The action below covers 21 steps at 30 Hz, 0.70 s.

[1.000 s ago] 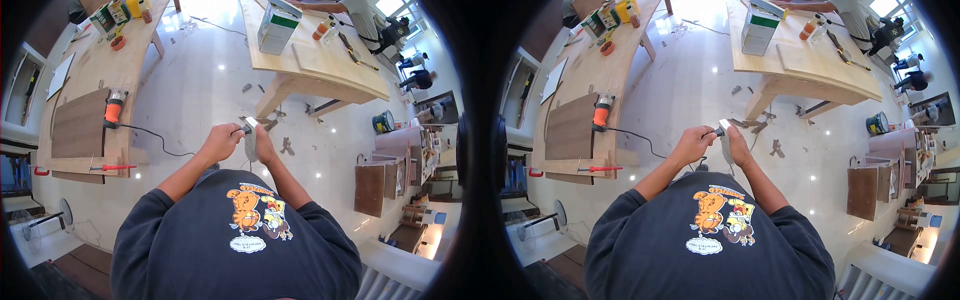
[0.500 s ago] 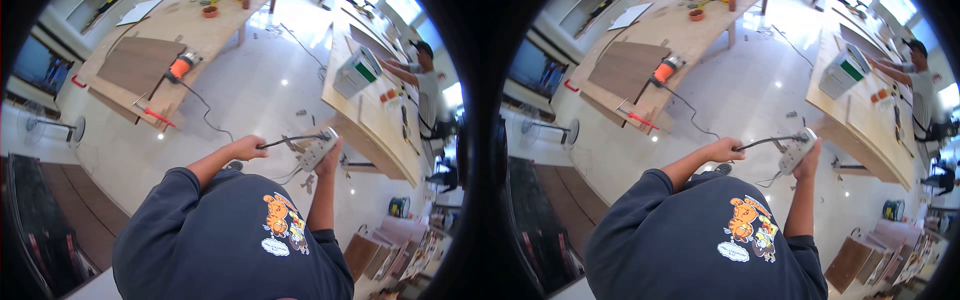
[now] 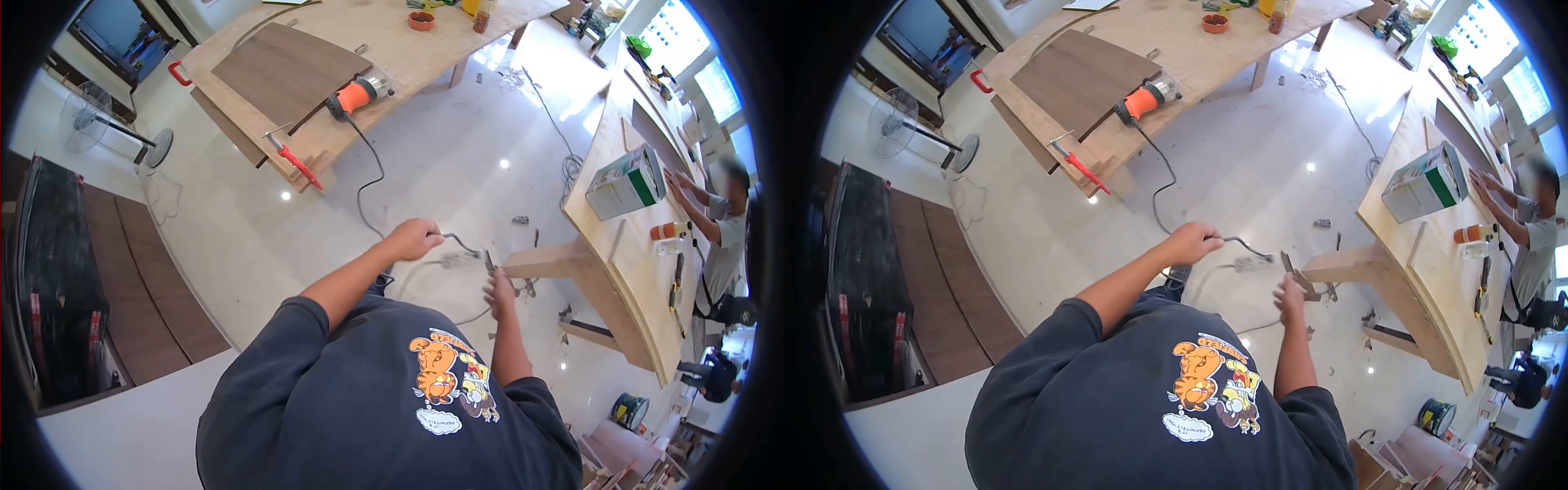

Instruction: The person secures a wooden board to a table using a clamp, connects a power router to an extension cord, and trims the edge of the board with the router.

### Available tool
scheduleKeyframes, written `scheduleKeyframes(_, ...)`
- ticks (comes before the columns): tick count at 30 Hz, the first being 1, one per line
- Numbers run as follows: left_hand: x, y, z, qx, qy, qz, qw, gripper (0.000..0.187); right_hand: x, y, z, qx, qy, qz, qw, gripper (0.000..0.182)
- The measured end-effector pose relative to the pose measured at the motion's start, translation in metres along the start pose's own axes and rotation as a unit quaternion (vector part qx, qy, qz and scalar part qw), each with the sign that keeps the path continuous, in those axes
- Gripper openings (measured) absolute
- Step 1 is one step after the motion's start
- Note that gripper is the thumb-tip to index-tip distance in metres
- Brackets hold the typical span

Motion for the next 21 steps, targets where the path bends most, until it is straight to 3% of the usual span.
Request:
scheduleKeyframes(4,0.083,-0.022,0.068,0.035,0.057,0.08,0.995,0.026,-0.068,-0.011,-0.023,0.035,-0.061,-0.107,0.992,0.055)
scheduleKeyframes(8,0.167,-0.016,0.101,0.059,0.085,0.2,0.974,0.033,-0.145,0.04,-0.062,-0.038,-0.082,-0.128,0.988,0.049)
scheduleKeyframes(11,0.216,-0.013,0.118,0.019,0.129,0.169,0.977,0.033,-0.181,0.089,-0.128,-0.143,-0.131,-0.121,0.974,0.043)
scheduleKeyframes(14,0.235,-0.004,0.143,-0.013,0.167,0.129,0.977,0.033,-0.219,0.127,-0.187,-0.185,-0.172,-0.128,0.959,0.038)
scheduleKeyframes(17,0.262,-0.007,0.175,-0.012,0.195,0.132,0.972,0.032,-0.213,0.121,-0.232,-0.196,-0.199,-0.181,0.943,0.034)
scheduleKeyframes(20,0.242,-0.001,0.191,0.066,0.213,0.132,0.966,0.032,-0.197,0.101,-0.226,-0.163,-0.189,-0.224,0.942,0.04)
scheduleKeyframes(21,0.222,0.012,0.195,0.027,0.17,0.105,0.979,0.029,-0.191,0.089,-0.218,-0.145,-0.183,-0.236,0.943,0.045)
Point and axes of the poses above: each hand's wrist, its own z-axis towards the middle knuckle, its own y-axis out of the back of the hand, x = y × z, the point moved 7 cm from there along z, towards the middle knuckle, and after that the axes turned 1 degree about -x, right-handed, at the moved point
